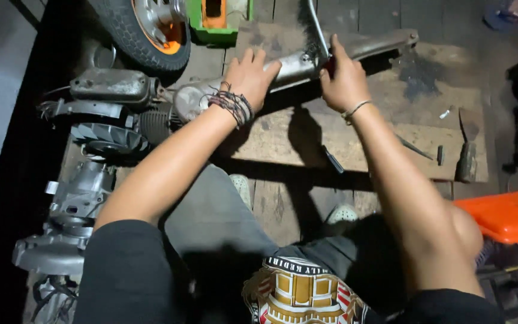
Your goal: Using a wire brush to clean a metal motorcycle component on a wooden workspace.
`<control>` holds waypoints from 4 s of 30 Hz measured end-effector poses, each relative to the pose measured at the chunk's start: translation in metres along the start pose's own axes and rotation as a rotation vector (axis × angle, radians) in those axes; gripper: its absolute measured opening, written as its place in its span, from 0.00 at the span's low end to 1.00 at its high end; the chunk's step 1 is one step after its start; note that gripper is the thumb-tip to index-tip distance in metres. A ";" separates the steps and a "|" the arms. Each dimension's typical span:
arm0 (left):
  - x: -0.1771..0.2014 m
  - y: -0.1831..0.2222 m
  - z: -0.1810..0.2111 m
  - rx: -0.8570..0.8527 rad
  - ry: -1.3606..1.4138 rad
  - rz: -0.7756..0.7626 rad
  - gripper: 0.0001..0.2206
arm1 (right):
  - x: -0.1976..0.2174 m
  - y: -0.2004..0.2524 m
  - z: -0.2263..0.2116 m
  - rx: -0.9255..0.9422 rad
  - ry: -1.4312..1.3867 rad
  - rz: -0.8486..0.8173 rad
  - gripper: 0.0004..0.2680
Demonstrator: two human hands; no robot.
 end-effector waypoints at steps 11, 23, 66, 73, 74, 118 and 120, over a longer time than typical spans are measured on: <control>-0.009 -0.004 -0.007 -0.074 -0.006 0.145 0.28 | -0.066 0.026 -0.022 -0.046 -0.080 0.239 0.34; -0.019 -0.005 -0.010 -0.058 0.003 0.191 0.25 | -0.058 0.027 -0.032 -0.103 -0.038 0.312 0.30; -0.028 -0.017 -0.003 -0.046 0.021 0.381 0.22 | -0.077 0.030 0.018 -0.051 -0.085 0.469 0.29; -0.014 -0.015 -0.001 -0.055 0.032 0.220 0.23 | -0.083 0.024 0.002 0.044 -0.201 0.277 0.34; -0.013 -0.014 0.000 -0.059 0.011 0.223 0.23 | -0.076 0.024 0.008 -0.022 -0.158 0.348 0.32; -0.016 -0.014 -0.001 -0.011 0.047 0.162 0.21 | -0.092 0.030 0.010 -0.044 -0.062 0.484 0.28; -0.007 -0.014 -0.001 -0.019 0.071 0.148 0.25 | -0.120 0.028 0.001 0.060 0.184 0.204 0.38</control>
Point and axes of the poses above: each hand's wrist, its own y-axis away from the middle knuckle, its own x-axis out of the back of the hand, z = x × y, the point moved 6 cm from there along -y, towards the middle knuckle, and after that the axes turned 2 degrees about -y, right-handed, at the moved point
